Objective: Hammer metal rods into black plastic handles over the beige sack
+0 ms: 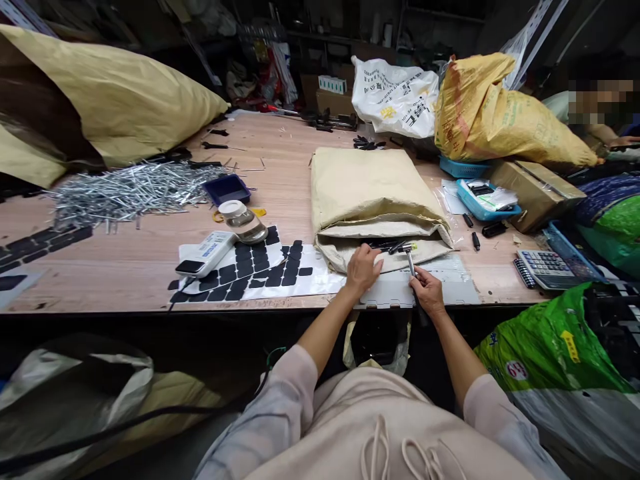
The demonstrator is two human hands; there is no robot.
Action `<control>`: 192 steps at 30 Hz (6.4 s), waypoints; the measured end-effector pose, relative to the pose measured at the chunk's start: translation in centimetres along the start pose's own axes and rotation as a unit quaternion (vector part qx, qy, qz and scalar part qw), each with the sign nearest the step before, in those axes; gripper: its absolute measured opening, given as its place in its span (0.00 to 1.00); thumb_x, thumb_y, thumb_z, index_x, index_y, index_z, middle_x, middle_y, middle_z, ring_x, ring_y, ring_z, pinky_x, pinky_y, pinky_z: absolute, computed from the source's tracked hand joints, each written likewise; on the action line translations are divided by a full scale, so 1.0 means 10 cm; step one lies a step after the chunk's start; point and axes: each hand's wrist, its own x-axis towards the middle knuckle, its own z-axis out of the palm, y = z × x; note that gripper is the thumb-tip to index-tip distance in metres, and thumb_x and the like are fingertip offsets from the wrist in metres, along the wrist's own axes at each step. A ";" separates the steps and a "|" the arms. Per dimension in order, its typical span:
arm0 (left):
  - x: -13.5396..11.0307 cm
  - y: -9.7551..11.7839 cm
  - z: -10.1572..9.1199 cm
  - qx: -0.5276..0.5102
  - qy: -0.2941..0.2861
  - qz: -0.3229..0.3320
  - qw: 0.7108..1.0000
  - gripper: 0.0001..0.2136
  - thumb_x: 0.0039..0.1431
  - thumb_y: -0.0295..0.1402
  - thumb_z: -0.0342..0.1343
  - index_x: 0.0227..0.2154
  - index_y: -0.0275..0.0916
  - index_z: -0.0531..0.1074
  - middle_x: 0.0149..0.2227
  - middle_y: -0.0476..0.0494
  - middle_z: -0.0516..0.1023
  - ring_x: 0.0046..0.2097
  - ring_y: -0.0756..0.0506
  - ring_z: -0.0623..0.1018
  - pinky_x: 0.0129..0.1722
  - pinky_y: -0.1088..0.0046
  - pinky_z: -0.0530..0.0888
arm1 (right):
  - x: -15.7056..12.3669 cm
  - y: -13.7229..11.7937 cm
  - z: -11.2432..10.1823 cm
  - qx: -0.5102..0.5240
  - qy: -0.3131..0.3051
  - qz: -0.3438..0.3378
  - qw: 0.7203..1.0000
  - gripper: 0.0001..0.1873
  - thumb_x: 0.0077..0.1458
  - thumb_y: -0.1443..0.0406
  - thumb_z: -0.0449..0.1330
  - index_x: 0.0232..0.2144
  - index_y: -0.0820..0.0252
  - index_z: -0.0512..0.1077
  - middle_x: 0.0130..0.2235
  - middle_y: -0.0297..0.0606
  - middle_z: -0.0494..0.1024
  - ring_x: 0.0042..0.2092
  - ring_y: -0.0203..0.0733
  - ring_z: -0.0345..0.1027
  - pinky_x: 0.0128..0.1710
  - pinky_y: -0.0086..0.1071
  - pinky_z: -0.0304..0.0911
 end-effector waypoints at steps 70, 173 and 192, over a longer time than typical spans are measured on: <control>-0.32 -0.03 0.00 -0.153 -0.040 0.014 0.987 0.09 0.53 0.37 0.66 0.38 0.46 0.80 0.41 0.46 0.77 0.48 0.42 0.70 0.51 0.63 0.65 | -0.01 -0.19 0.00 0.165 0.054 0.049 0.984 0.27 0.49 0.56 0.64 0.49 0.65 0.77 0.25 0.33 0.75 0.21 0.35 0.62 0.22 0.32 0.61; 0.10 -0.13 0.25 -0.065 -0.096 -0.057 0.992 0.10 0.60 0.39 0.59 0.43 0.48 0.79 0.39 0.48 0.75 0.42 0.46 0.76 0.39 0.72 0.69 | -0.01 -0.17 0.05 0.169 0.046 0.050 0.983 0.26 0.49 0.56 0.65 0.47 0.65 0.78 0.24 0.33 0.75 0.22 0.35 0.62 0.23 0.31 0.62; 0.07 -0.11 0.28 -0.053 -0.066 -0.039 0.996 0.10 0.64 0.40 0.54 0.41 0.49 0.79 0.36 0.48 0.72 0.40 0.47 0.74 0.37 0.73 0.67 | -0.08 -0.29 0.01 -0.064 -0.004 -0.033 0.997 0.23 0.51 0.59 0.63 0.48 0.63 0.80 0.26 0.33 0.72 0.25 0.35 0.61 0.27 0.30 0.62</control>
